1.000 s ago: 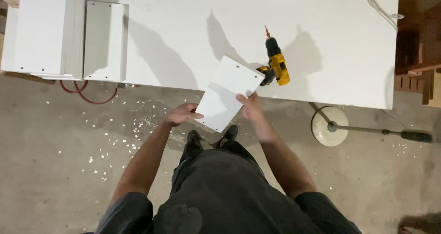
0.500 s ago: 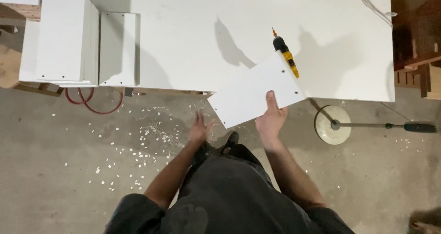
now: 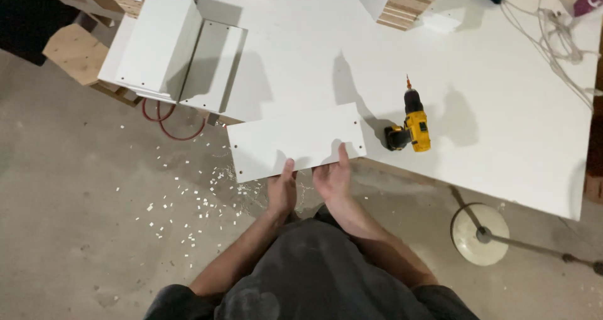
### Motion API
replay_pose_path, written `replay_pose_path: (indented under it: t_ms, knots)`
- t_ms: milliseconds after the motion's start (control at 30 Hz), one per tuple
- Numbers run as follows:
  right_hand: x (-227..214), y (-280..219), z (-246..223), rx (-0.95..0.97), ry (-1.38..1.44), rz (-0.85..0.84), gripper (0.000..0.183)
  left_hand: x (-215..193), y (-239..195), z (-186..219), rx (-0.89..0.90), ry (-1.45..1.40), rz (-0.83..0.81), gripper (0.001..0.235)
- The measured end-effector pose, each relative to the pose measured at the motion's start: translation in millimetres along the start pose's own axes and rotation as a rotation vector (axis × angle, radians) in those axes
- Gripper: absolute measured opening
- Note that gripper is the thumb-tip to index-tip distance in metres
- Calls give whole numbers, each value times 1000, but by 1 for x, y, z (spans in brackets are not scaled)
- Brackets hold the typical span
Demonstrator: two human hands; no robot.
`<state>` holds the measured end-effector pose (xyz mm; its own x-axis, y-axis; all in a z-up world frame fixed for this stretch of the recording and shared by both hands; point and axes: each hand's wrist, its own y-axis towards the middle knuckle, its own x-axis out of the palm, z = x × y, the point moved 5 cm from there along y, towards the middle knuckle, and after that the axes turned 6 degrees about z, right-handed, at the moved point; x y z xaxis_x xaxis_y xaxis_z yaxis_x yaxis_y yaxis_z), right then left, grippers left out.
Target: Assembling wooden panels using a power drill to drive screws
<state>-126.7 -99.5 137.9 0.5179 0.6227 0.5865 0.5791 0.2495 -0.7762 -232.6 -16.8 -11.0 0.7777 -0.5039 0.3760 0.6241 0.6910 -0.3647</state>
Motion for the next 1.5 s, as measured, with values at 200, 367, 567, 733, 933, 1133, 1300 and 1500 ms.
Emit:
replay_pose_path:
  t_ms: [200,367,567,733,933,1133,1300,1500]
  knots:
    - [-53,61,-9,176,-216,-802,83,-19,6,103,-69,-32,370,34]
    - [-50,107,-7,108,-752,-825,68,-15,37,184,51,187,275,36]
    - [3,146,60,15,-1070,-701,56,-51,160,158,60,544,212,52]
    - [65,253,158,-46,-983,-509,54,-101,218,200,211,772,283,88]
    - [120,373,244,-121,-961,-344,56,-195,199,178,132,942,274,62]
    - [151,371,278,-149,-997,-231,56,-232,181,172,32,925,244,53]
    - [173,344,264,-430,-1475,-191,45,-244,202,130,-72,1102,53,44]
    - [189,258,203,-629,-1686,-186,36,-200,239,33,561,1421,-366,25]
